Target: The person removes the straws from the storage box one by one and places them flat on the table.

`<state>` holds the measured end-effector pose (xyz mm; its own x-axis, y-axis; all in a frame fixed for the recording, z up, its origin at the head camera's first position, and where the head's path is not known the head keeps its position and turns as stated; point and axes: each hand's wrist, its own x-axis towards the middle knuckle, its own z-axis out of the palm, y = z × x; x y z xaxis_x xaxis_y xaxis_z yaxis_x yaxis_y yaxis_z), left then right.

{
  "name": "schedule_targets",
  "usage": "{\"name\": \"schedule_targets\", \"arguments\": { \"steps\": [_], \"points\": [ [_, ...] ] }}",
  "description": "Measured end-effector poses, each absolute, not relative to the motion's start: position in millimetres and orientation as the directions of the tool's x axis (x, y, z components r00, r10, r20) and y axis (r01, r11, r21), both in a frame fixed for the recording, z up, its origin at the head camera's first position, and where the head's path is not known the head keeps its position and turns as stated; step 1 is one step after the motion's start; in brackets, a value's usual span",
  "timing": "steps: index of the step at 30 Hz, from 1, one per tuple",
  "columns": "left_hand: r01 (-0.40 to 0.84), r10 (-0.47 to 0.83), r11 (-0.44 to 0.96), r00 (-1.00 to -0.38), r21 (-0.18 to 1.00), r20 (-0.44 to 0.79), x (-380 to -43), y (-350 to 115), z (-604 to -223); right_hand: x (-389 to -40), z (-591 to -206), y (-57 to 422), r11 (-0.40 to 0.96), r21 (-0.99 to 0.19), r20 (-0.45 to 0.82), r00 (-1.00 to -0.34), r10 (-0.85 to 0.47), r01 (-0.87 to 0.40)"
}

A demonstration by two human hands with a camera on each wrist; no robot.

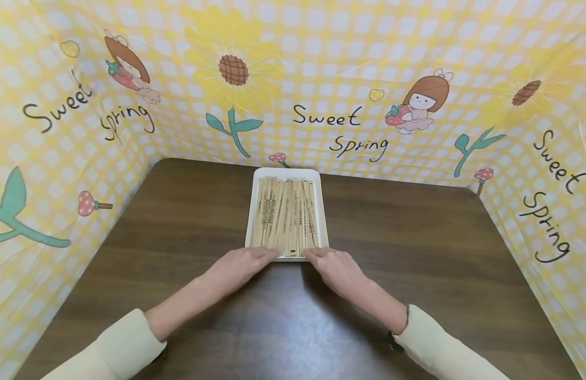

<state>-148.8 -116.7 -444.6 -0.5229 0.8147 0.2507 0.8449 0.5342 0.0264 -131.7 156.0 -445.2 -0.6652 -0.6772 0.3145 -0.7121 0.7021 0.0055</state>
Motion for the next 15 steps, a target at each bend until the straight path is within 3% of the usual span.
{"name": "schedule_targets", "arguments": {
  "steps": [15],
  "points": [
    [0.878, 0.854, 0.479, -0.461, -0.017, 0.24, -154.6, -84.5, -444.9, -117.3, -444.5, 187.4, 0.758, -0.009, 0.298, -0.726, -0.62, -0.652]
  ]
}}
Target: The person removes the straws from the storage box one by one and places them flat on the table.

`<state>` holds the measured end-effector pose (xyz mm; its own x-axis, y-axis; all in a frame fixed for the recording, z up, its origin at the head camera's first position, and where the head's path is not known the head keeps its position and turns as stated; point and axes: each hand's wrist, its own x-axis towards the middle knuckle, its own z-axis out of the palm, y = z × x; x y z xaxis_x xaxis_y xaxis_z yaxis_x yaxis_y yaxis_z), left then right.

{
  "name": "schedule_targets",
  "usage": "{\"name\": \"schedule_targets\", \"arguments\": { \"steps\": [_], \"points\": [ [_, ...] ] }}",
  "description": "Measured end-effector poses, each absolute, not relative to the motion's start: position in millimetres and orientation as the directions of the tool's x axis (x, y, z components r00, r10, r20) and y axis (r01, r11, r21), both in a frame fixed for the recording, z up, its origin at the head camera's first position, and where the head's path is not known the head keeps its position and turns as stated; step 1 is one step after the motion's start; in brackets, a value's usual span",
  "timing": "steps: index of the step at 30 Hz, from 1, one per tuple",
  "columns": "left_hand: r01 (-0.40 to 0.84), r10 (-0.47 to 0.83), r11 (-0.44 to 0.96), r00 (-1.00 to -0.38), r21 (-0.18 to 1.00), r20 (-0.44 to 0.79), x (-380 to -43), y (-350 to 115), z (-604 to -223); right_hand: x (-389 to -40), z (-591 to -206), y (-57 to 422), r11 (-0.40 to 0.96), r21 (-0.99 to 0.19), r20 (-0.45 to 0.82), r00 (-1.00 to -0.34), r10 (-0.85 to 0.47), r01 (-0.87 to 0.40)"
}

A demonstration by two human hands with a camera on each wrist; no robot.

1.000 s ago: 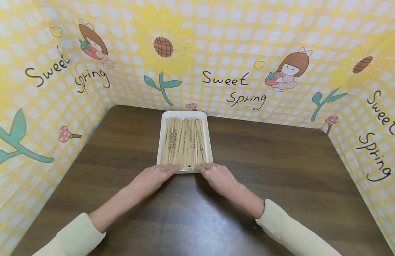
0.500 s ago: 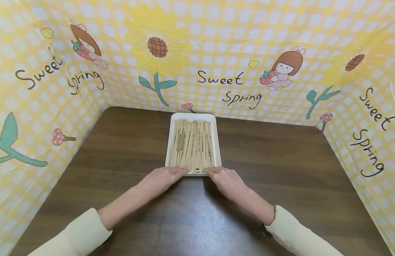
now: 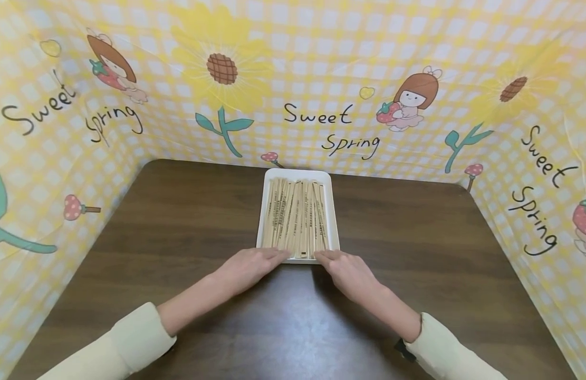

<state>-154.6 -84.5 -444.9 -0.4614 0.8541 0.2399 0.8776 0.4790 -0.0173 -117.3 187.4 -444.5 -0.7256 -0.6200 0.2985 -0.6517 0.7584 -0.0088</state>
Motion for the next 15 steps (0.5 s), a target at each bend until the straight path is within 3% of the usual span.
{"name": "schedule_targets", "arguments": {
  "steps": [6, 15],
  "points": [
    [0.894, 0.871, 0.447, -0.43, -0.018, 0.239, -158.0, -73.8, -446.1, -113.4, -444.8, 200.0, 0.768, -0.017, 0.304, -0.735, -0.606, -0.64],
    [0.926, 0.902, 0.366, -0.33, -0.089, 0.278, -167.3, -57.9, -451.1, -111.3, -446.1, 220.2, 0.785, -0.067, 0.313, -0.76, -0.569, -0.616]
  ]
}}
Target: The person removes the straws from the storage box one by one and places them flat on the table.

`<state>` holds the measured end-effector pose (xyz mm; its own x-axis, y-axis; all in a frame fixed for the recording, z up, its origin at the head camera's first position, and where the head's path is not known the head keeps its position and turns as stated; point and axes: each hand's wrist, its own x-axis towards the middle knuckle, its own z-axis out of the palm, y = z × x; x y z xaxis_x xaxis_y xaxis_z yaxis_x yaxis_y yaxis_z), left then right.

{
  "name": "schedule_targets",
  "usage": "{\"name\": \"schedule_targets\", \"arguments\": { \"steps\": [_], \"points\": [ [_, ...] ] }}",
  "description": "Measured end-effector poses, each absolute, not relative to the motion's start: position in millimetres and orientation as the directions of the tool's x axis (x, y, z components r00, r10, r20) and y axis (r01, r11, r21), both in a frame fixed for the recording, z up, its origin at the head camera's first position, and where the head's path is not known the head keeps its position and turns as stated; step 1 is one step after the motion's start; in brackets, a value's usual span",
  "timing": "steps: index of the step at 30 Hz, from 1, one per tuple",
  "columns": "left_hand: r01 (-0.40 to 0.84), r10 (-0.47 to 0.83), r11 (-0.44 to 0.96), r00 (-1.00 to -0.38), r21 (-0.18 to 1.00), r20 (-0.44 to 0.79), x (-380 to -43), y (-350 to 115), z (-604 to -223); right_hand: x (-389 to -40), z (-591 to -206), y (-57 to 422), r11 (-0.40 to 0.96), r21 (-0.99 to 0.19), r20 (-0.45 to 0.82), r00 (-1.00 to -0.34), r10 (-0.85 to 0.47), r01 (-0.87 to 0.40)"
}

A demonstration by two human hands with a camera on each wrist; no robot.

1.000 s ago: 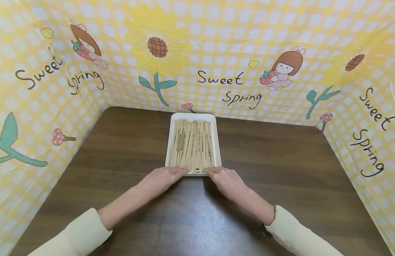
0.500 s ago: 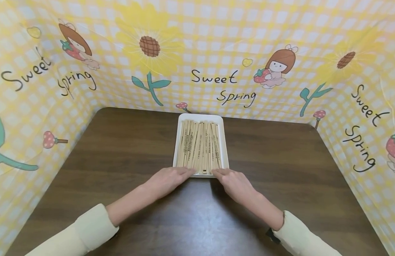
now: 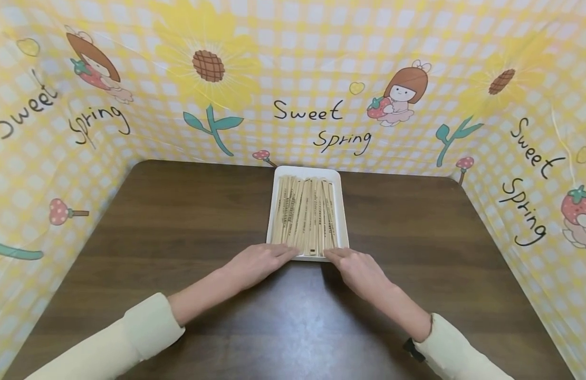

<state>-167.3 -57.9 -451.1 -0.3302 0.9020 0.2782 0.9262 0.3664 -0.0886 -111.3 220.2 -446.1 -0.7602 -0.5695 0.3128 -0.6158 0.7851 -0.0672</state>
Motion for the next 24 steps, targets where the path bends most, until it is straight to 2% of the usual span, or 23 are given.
{"name": "schedule_targets", "arguments": {
  "steps": [9, 20, 24],
  "points": [
    [0.912, 0.923, 0.321, -0.241, -0.255, 0.301, -175.1, -57.2, -458.4, -115.1, -445.3, 231.2, 0.795, -0.048, 0.323, -0.763, -0.56, -0.604],
    [0.919, 0.92, 0.27, -0.158, -0.287, 0.358, -183.3, -61.1, -471.2, -117.3, -442.2, 235.4, 0.789, -0.058, 0.304, -0.764, -0.569, -0.611],
    [0.92, 0.912, 0.27, -0.149, -0.285, 0.383, -181.8, -62.6, -473.2, -122.2, -435.8, 232.6, 0.786, -0.142, 0.248, -0.79, -0.56, -0.601]
  ]
}}
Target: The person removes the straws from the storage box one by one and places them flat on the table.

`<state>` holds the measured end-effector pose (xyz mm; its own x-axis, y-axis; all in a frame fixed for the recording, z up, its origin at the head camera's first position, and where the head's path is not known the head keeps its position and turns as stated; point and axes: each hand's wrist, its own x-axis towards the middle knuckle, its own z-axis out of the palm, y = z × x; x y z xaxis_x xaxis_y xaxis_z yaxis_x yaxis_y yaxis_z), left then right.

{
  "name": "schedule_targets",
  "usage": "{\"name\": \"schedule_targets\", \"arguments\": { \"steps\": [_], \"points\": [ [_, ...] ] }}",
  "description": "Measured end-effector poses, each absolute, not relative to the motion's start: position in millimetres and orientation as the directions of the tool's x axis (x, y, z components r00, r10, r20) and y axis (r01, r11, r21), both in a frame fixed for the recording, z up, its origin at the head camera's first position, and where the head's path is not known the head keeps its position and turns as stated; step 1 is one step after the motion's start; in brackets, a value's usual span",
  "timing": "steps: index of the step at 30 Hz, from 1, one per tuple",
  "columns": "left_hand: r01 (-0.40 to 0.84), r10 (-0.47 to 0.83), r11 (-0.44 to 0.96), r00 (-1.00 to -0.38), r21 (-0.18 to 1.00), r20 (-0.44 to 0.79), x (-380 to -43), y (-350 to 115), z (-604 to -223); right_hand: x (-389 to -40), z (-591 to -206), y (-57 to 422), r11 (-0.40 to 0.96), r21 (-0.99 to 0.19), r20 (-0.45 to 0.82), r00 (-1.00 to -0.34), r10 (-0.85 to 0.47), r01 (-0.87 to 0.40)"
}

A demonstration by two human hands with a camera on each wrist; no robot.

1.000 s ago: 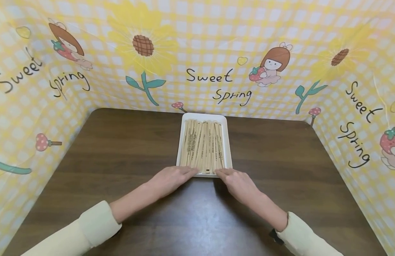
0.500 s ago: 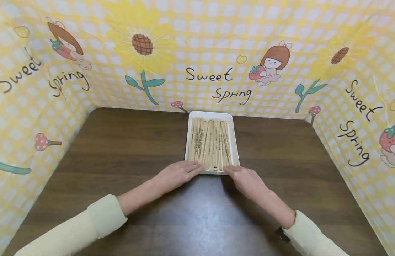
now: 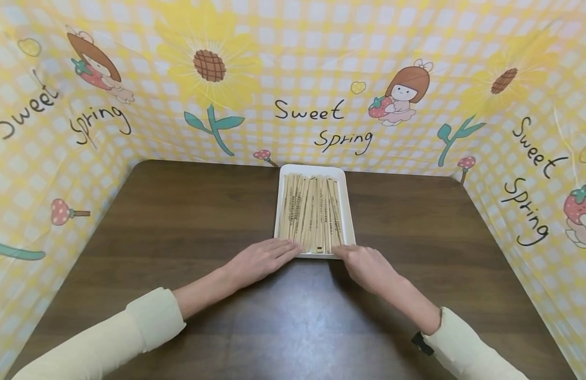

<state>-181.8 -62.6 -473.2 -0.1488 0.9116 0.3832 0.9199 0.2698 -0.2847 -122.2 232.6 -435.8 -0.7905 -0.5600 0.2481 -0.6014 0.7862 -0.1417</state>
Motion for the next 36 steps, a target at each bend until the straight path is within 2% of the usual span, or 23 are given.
{"name": "schedule_targets", "arguments": {
  "steps": [4, 9, 13, 16, 20, 28, 36],
  "points": [
    [0.926, 0.901, 0.275, -0.154, -0.26, 0.405, -180.4, -63.2, -473.5, -135.9, -420.8, 227.8, 0.783, -0.367, 0.133, -0.861, -0.491, -0.502],
    [0.932, 0.903, 0.282, -0.177, -0.23, 0.392, -179.2, -60.7, -474.1, -157.6, -406.8, 230.2, 0.718, -0.651, -0.003, -0.945, -0.327, -0.247],
    [0.929, 0.904, 0.3, -0.203, -0.217, 0.377, -178.3, -60.8, -474.3, -178.1, -408.3, 230.3, 0.563, -0.826, -0.126, -0.963, -0.237, -0.03],
    [0.927, 0.905, 0.309, -0.218, -0.213, 0.366, -177.7, -60.4, -474.6, -190.1, -412.0, 227.0, 0.41, -0.902, -0.23, -0.953, -0.199, 0.132],
    [0.927, 0.907, 0.31, -0.222, -0.211, 0.359, -176.7, -59.1, -474.1, -201.1, -416.8, 220.9, 0.337, -0.909, -0.31, -0.937, -0.162, 0.243],
    [0.922, 0.905, 0.319, -0.228, -0.218, 0.36, -175.0, -59.3, -470.8, -221.1, -425.7, 208.0, 0.391, -0.874, -0.345, -0.935, -0.084, 0.288],
    [0.918, 0.901, 0.336, -0.247, -0.212, 0.356, -174.4, -59.7, -468.3, -230.8, -429.1, 202.2, 0.669, -0.722, -0.263, -0.964, -0.033, 0.174]
  ]
}}
